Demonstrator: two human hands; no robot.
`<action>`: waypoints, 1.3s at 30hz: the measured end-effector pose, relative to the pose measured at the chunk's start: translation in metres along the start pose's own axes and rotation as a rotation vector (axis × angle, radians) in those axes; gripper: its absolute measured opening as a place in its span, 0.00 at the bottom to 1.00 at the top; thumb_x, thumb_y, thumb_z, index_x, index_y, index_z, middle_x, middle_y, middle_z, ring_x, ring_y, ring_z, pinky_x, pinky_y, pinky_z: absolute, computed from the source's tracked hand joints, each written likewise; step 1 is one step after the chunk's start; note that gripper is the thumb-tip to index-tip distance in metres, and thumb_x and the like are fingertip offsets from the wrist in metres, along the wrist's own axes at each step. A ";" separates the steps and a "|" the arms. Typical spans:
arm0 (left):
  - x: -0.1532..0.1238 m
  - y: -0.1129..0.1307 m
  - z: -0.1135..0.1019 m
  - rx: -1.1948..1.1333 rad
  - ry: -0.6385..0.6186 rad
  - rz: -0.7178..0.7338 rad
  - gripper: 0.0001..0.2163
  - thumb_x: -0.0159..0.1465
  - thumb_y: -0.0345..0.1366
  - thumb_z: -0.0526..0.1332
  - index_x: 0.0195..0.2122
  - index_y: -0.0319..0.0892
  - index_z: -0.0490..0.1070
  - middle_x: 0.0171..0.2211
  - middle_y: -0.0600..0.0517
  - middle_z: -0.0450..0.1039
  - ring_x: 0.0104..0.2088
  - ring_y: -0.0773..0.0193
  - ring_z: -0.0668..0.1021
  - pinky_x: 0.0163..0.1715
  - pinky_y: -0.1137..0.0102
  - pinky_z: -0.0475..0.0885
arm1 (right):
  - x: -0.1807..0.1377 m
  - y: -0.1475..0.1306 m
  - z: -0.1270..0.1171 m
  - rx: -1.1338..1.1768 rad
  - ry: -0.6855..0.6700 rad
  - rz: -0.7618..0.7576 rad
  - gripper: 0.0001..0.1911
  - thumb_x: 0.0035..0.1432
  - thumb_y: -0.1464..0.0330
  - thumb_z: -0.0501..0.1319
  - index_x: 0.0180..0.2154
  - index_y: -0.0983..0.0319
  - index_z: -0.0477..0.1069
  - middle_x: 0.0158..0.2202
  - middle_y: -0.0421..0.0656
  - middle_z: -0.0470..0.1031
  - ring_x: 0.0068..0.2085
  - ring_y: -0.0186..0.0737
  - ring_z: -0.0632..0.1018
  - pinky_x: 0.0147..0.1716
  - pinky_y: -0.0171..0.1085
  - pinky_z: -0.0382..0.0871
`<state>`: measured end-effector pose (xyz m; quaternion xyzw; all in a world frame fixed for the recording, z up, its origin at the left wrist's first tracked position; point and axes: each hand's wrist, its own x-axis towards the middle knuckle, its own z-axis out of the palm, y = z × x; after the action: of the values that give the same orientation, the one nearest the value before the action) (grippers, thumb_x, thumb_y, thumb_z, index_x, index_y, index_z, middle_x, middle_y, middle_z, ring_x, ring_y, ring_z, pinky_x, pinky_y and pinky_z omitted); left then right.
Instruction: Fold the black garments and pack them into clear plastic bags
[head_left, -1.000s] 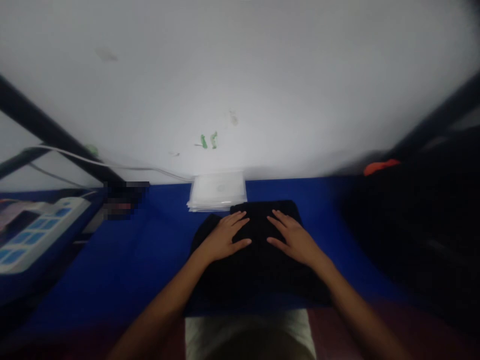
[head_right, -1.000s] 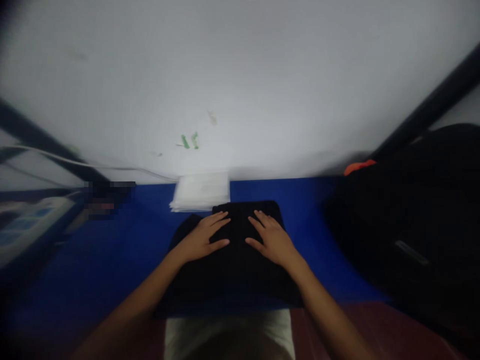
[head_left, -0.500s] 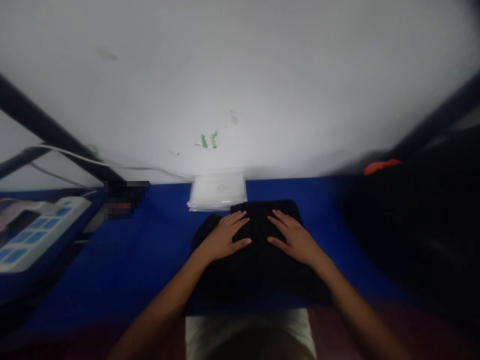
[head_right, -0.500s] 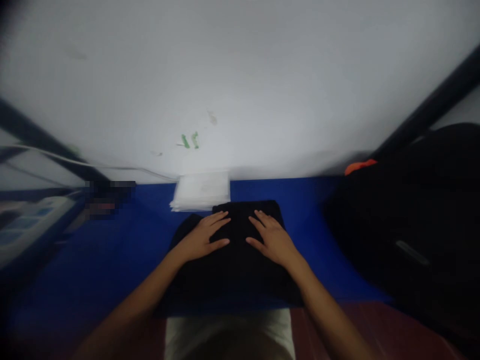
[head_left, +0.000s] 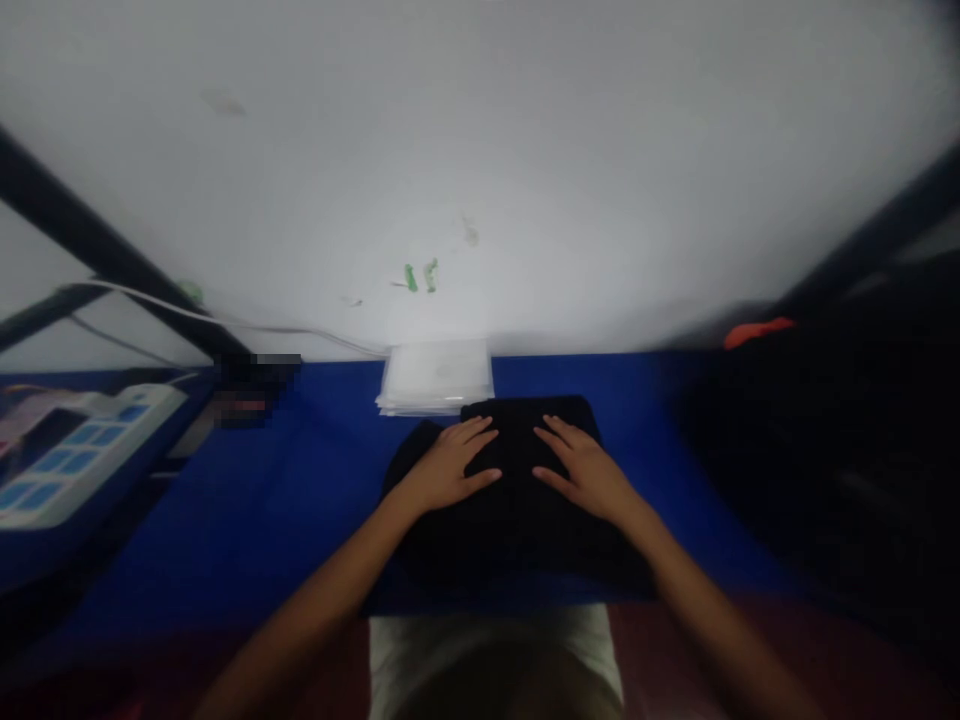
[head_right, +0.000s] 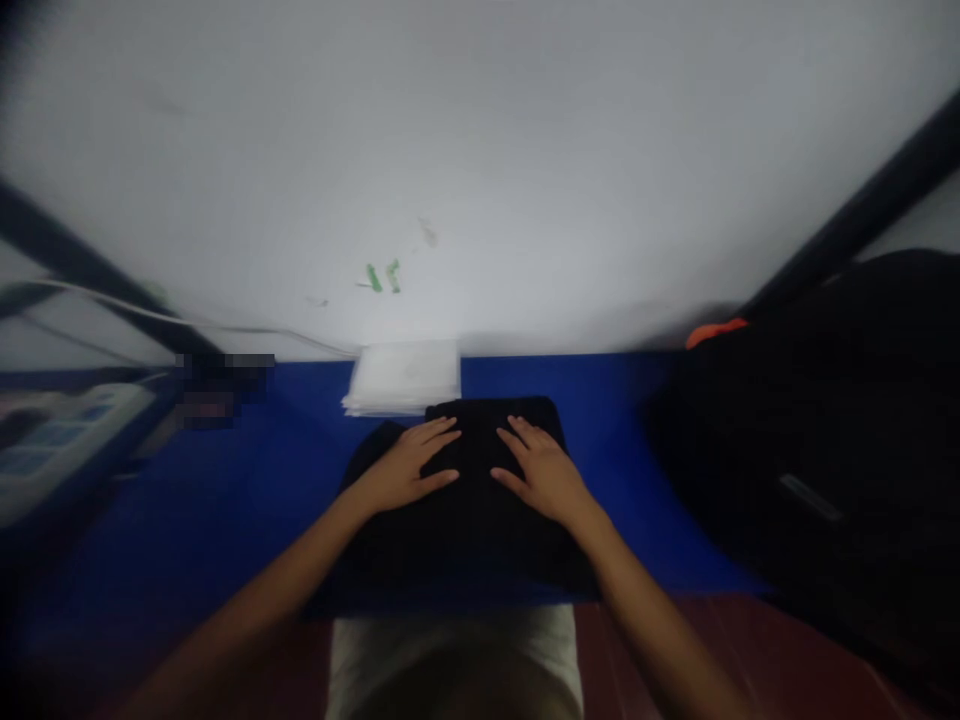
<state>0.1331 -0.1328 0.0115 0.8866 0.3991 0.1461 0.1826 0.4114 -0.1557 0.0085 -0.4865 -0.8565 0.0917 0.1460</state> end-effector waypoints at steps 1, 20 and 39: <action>0.000 0.001 0.000 0.006 -0.002 0.001 0.28 0.67 0.53 0.55 0.64 0.45 0.60 0.68 0.45 0.53 0.68 0.53 0.57 0.65 0.54 0.54 | 0.000 0.000 0.000 0.003 0.004 -0.002 0.32 0.65 0.53 0.55 0.64 0.64 0.60 0.67 0.56 0.57 0.66 0.55 0.61 0.63 0.55 0.58; -0.130 0.034 -0.015 0.021 -0.033 0.038 0.40 0.57 0.54 0.66 0.66 0.46 0.51 0.67 0.40 0.55 0.65 0.43 0.61 0.61 0.47 0.63 | -0.104 -0.017 -0.046 0.348 -0.247 0.048 0.35 0.57 0.53 0.64 0.64 0.51 0.59 0.67 0.47 0.59 0.65 0.55 0.62 0.61 0.55 0.63; -0.106 0.010 -0.049 -0.125 0.141 -0.210 0.11 0.71 0.42 0.50 0.47 0.48 0.69 0.40 0.53 0.78 0.39 0.62 0.80 0.42 0.68 0.75 | -0.082 0.000 -0.061 0.544 -0.073 0.269 0.16 0.65 0.54 0.55 0.36 0.58 0.73 0.33 0.41 0.77 0.35 0.42 0.78 0.36 0.38 0.72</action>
<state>0.0524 -0.2099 0.0476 0.8144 0.4916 0.2125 0.2234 0.4721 -0.2256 0.0524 -0.5351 -0.7330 0.3534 0.2266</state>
